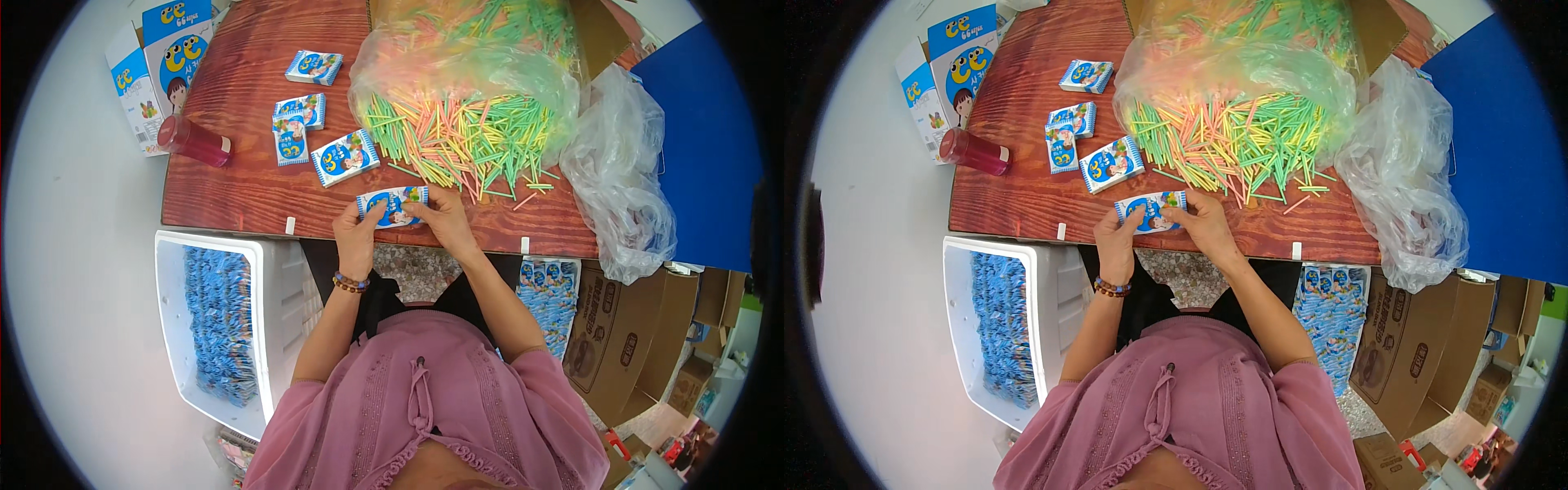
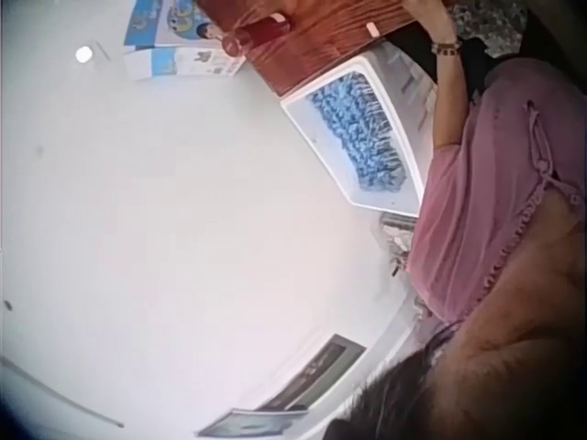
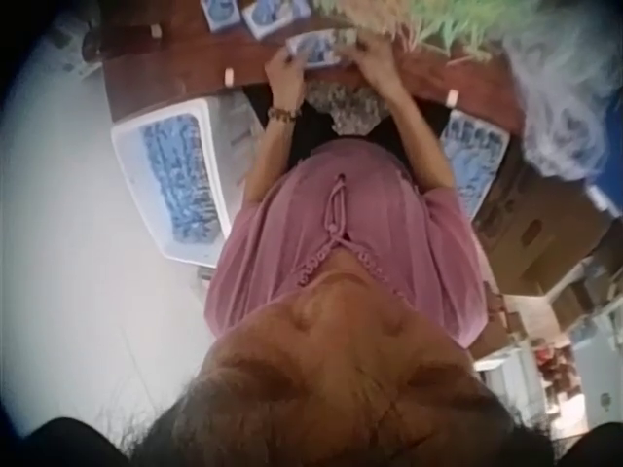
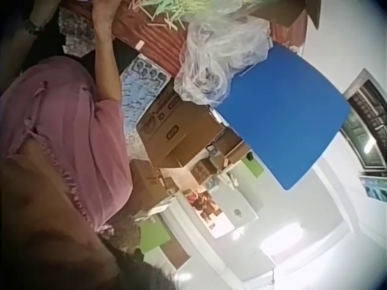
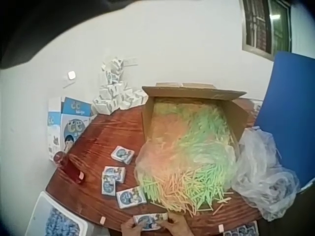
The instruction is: Pair small blue packets with colorful plastic sticks and organize them into bins.
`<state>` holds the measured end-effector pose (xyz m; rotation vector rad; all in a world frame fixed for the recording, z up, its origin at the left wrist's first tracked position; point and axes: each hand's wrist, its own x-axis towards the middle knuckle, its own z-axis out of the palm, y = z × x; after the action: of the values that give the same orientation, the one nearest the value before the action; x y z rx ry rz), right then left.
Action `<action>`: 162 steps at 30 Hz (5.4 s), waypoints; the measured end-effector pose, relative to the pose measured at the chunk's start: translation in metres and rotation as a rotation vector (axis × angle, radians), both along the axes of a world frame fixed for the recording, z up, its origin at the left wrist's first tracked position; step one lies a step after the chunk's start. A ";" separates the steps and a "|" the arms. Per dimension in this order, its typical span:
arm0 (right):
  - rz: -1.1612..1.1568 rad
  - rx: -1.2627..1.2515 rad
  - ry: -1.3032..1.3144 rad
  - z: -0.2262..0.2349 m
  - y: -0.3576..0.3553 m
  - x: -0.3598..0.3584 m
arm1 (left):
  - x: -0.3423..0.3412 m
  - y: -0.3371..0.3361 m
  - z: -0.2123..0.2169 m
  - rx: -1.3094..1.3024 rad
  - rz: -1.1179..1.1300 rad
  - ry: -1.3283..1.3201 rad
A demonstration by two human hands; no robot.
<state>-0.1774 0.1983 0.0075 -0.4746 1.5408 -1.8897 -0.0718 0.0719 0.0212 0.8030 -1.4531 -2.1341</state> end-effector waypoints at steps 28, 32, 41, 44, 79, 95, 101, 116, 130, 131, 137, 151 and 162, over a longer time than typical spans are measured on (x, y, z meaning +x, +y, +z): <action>0.127 0.065 -0.007 0.013 0.012 -0.017 | 0.000 0.005 0.000 0.070 0.001 0.056; 0.109 0.094 0.000 0.008 0.013 -0.015 | -0.001 0.008 0.001 0.120 0.011 0.063; 0.035 -0.245 0.073 0.033 0.027 -0.018 | 0.004 -0.002 -0.005 0.391 0.004 0.087; 0.160 -0.054 0.405 0.044 0.027 -0.014 | 0.003 -0.001 0.000 0.470 -0.052 0.130; -0.094 0.897 1.687 0.010 -0.011 -0.078 | 0.000 -0.010 -0.009 0.312 0.112 0.101; -0.160 0.543 0.588 0.042 0.002 -0.117 | 0.001 -0.016 -0.008 0.376 0.090 0.112; -0.322 -0.287 -0.079 0.043 0.007 -0.134 | -0.010 -0.010 0.006 0.458 0.079 0.139; -0.346 -0.600 -0.082 0.070 -0.031 -0.048 | -0.049 0.008 0.009 0.532 0.019 0.213; -0.381 -0.468 0.121 0.070 -0.035 -0.031 | -0.055 0.018 0.012 0.518 -0.031 0.231; -0.380 -0.469 0.121 0.071 -0.036 -0.030 | -0.056 0.019 0.011 0.520 -0.036 0.250; -0.398 -0.343 0.159 0.076 -0.036 -0.018 | -0.060 0.020 0.000 0.554 -0.042 0.356; -0.317 -0.507 -0.150 0.052 -0.058 -0.052 | -0.082 0.018 -0.004 0.558 0.045 0.378; -0.023 -0.116 0.427 0.084 -0.031 -0.037 | -0.078 0.005 -0.003 0.635 -0.050 0.595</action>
<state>-0.2145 0.1671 0.0911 -0.9678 1.7074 -1.9908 -0.1494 0.0766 0.0185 0.2595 -0.5004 -2.5960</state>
